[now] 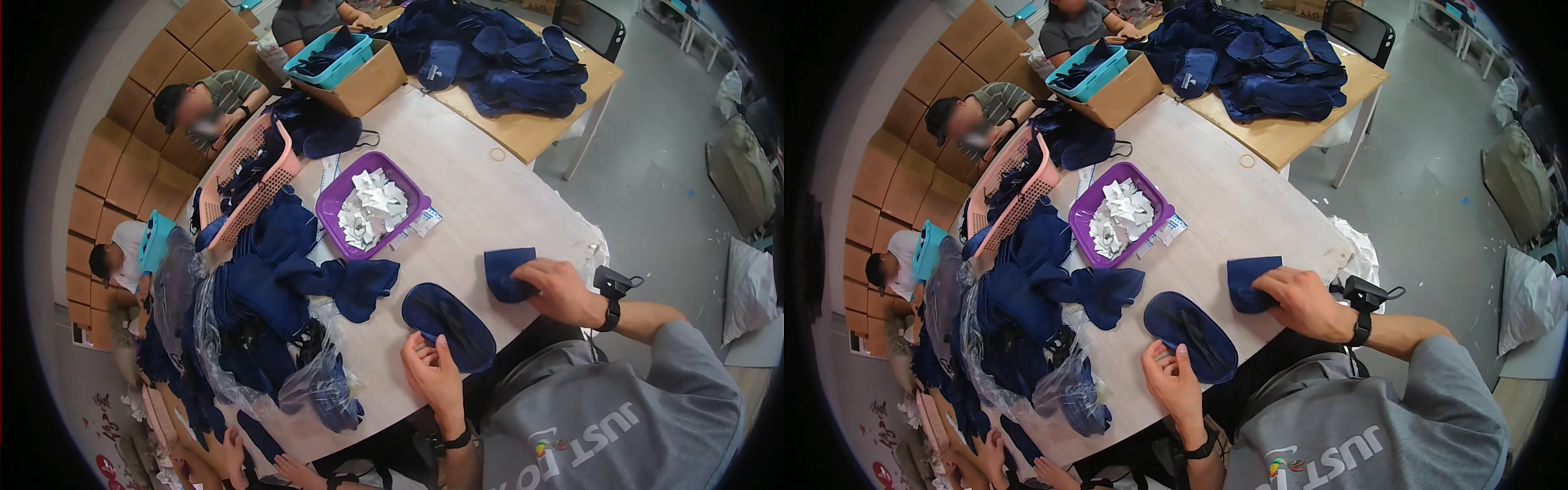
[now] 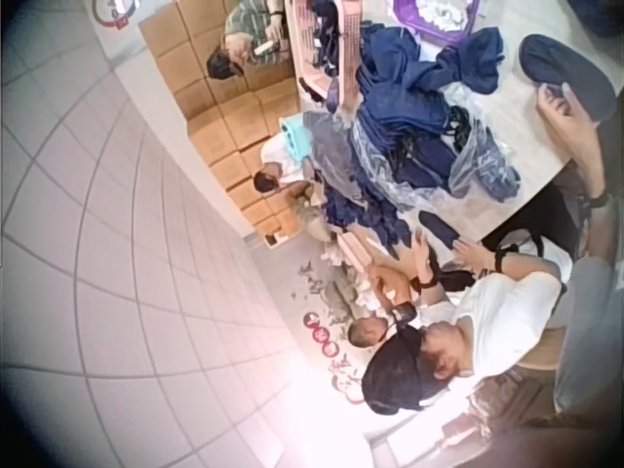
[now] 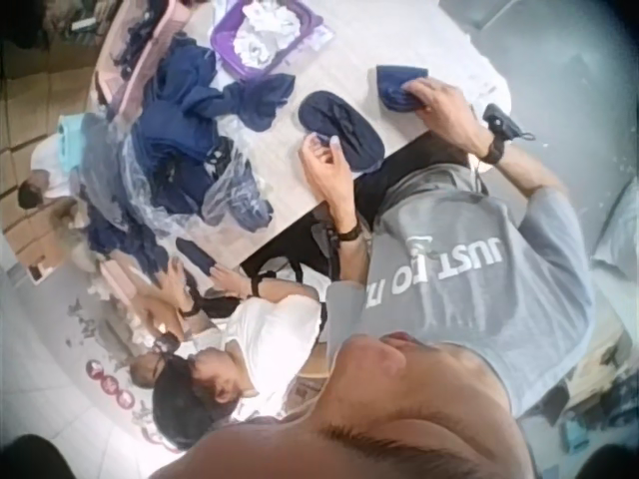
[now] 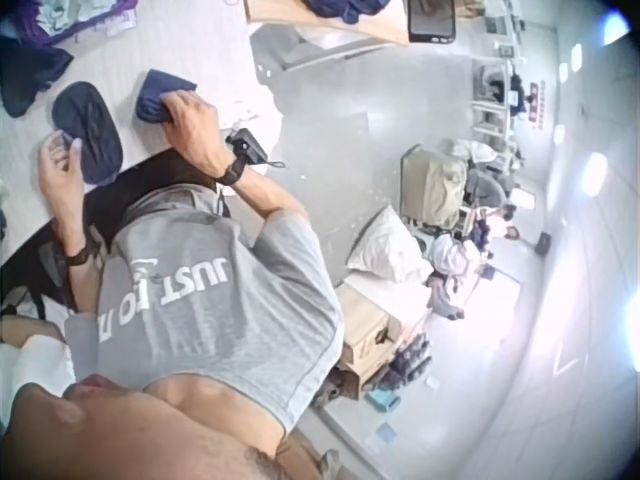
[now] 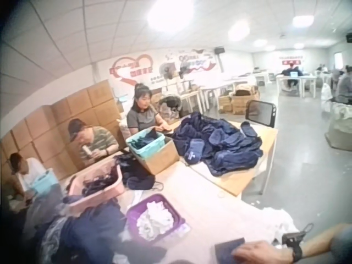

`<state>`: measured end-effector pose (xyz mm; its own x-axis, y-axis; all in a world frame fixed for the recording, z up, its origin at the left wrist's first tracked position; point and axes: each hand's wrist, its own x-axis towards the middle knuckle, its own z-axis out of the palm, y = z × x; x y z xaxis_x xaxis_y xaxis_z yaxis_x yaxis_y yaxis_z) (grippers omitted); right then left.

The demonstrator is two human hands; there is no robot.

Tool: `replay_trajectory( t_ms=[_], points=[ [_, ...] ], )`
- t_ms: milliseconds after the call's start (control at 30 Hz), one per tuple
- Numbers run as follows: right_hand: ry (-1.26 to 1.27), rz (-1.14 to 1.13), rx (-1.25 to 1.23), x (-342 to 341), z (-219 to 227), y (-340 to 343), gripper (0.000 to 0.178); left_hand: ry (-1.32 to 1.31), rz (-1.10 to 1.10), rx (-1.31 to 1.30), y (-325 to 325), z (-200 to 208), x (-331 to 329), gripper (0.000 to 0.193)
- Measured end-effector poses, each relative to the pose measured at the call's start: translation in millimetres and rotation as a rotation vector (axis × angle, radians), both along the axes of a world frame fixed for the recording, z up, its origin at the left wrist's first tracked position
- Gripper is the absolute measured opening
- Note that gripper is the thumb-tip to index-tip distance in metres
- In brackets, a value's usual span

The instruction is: The worker is assembling fabric shoe components by folding, aligning, and applying size labels.

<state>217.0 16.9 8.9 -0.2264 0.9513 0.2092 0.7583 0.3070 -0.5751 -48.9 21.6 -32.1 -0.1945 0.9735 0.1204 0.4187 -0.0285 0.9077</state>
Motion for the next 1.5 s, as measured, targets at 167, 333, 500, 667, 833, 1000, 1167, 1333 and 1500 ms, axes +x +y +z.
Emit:
replay_trajectory(
  t_ms=[167,333,500,667,833,1000,1167,1333,1500],
  points=[
    [0.218,-0.078,0.168,-28,-2,14,0.050,-0.106,-0.023,-0.011,-1,-18,-9,0.025],
    [0.198,0.102,0.138,-66,-28,23,0.059,-0.062,-0.119,0.072,1,-11,-7,0.025],
    [0.183,0.077,0.081,-74,-36,27,0.057,0.148,-0.212,0.184,7,-7,-11,0.029],
    [0.219,0.044,0.044,-74,-33,30,0.052,0.263,-0.285,0.208,15,0,-17,0.033],
    [0.236,0.026,0.024,-72,-30,33,0.047,0.394,-0.376,0.088,23,9,-21,0.032],
    [0.387,-0.003,-0.060,-60,-27,37,0.047,0.471,-0.365,0.191,24,2,-23,0.033],
    [0.351,-0.145,0.136,-31,-7,32,0.047,0.491,-0.354,0.172,24,4,-23,0.033],
    [0.061,-0.084,0.100,-11,-10,18,0.048,0.482,-0.352,0.168,22,1,-24,0.031],
    [0.177,-0.161,-0.093,-12,-5,18,0.049,0.516,-0.360,0.177,20,-1,-25,0.033]
  ],
)
